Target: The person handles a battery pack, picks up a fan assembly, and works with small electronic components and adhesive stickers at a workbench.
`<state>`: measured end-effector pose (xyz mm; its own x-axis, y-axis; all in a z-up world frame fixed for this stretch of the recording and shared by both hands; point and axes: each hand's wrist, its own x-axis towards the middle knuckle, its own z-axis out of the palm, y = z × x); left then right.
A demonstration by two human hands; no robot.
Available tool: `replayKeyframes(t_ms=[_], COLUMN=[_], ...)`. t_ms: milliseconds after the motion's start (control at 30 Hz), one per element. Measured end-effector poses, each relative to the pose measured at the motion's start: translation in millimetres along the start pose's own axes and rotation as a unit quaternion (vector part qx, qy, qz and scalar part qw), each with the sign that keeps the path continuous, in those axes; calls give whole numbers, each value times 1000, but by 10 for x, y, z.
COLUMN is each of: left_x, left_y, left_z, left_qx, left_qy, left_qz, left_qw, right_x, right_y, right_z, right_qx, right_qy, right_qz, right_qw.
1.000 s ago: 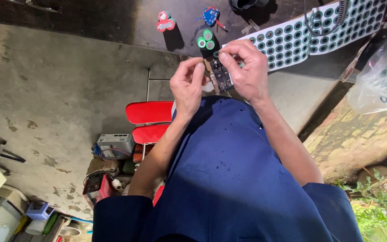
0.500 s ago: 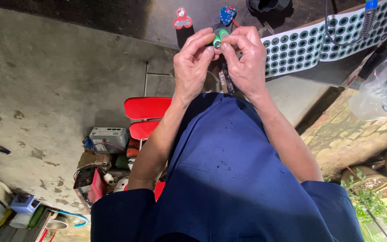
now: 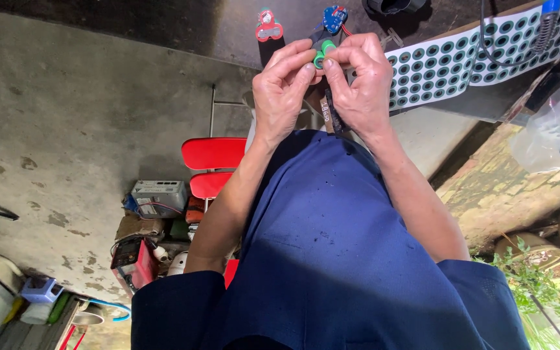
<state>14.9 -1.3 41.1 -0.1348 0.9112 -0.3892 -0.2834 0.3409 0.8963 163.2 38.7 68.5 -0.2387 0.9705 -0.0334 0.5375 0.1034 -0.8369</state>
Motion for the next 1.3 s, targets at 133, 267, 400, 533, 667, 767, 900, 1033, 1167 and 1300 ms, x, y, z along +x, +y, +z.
replayKeyframes(t_ms=[133, 267, 400, 533, 667, 767, 900, 1033, 1167, 1300], left_x=[11, 15, 12, 11, 12, 13, 14, 20, 33, 41], left_y=[0, 6, -11, 4, -23, -40, -52, -37, -41, -16], left_z=[1, 3, 3, 0, -4, -1, -2, 15, 45, 115], left_qx=[-2, 0, -8, 3, -2, -3, -9, -9, 5, 19], left_qy=[1, 0, 1, -1, -1, 2, 0, 8, 28, 56], left_qz=[-8, -8, -6, -8, -6, -6, -3, -5, -8, -21], left_qw=[1000, 1000, 1000, 1000, 1000, 1000, 1000, 1000, 1000, 998], right_x=[6, 9, 20, 23, 29, 24, 35, 36, 34, 13], right_y=[12, 3, -8, -5, -19, -1, -26, -33, -52, -67], right_z=[-12, -7, -12, -15, -16, -7, -8, -5, 2, -6], right_qx=[12, 5, -10, -15, -21, -34, -43, -46, -40, -34], right_qy=[-7, 0, 1, 0, 1, 2, 3, 4, 9, 18], right_qz=[8, 2, -19, -21, -25, -29, -42, -41, -36, -35], right_qw=[1000, 1000, 1000, 1000, 999, 999, 998, 998, 999, 999])
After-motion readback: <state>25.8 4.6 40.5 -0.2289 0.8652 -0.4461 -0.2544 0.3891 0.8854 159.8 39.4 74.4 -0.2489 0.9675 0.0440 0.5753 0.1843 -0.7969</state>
